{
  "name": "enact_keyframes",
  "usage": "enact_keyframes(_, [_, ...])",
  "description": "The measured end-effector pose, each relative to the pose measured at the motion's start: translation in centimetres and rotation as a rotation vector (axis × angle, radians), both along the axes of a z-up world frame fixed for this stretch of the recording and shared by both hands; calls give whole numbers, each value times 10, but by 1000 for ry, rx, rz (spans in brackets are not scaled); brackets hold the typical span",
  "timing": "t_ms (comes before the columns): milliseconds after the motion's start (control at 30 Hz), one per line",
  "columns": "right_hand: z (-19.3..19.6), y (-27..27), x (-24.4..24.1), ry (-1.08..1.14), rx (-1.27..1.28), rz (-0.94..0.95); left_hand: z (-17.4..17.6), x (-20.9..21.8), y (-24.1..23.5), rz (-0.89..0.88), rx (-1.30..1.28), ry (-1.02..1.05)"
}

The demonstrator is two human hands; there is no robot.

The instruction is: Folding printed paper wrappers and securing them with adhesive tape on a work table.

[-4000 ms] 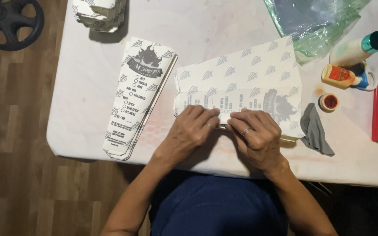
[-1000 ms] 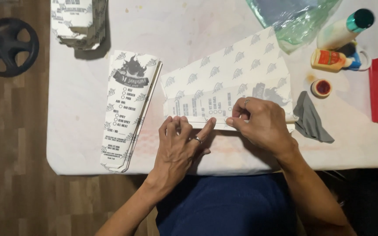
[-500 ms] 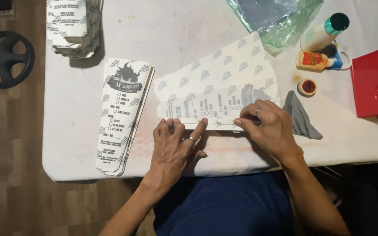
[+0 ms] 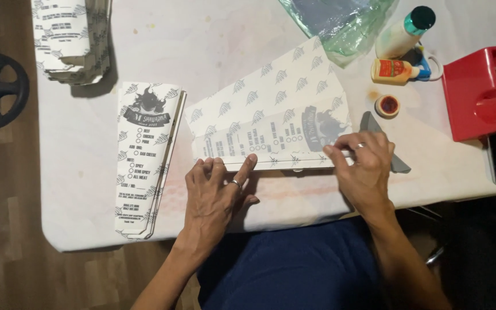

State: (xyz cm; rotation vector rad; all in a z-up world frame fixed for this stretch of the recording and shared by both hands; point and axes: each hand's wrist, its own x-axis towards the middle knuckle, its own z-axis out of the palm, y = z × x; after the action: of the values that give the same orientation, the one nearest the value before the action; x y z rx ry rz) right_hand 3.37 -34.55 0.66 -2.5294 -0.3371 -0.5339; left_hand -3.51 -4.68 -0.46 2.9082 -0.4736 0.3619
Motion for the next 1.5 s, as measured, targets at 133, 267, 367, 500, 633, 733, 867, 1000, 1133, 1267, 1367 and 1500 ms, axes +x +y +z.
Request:
enact_keyframes(133, [-6, -21, -6, -28, 28, -54, 1, -1, 0, 1, 3, -22])
enact_keyframes(267, [-9, -50, 7, -40, 72, -134, 0, -2, 0, 7, 94, -22])
enact_keyframes(367, [-3, -59, 33, -54, 83, -167, -3, 1, -1, 16, 203, -45])
enact_keyframes(500, [-29, -81, 71, -36, -84, -168, -7, -4, -1, 23, 201, -63])
enact_keyframes(633, [0, -60, 70, -72, -63, -88, -2, -1, -3, 39, 191, -53])
enact_keyframes(733, [46, 2, 35, -65, 97, 198, 0, -1, -4, 27, 166, -75])
enact_keyframes(867, [37, 64, 13, 9, 90, 674, 0, -2, -5, 23, 169, -99])
enact_keyframes(1000, [20, 33, 11, 52, 9, 583, 1, -4, -3, 23, 145, -84])
enact_keyframes(1133, [26, -40, 3, 147, 19, 378, -2, -3, -5, 35, 75, -117])
enact_keyframes(1267, [18, -17, -1, 5, 51, 373, -11, 0, -8, 27, 32, -182])
enact_keyframes(1367, [4, 48, 0, -77, 151, 489, -9, 2, -10, 24, 8, -268])
enact_keyframes(1500, [3, 57, 4, -73, 222, 563, -16, 1, -7, 31, -3, -235])
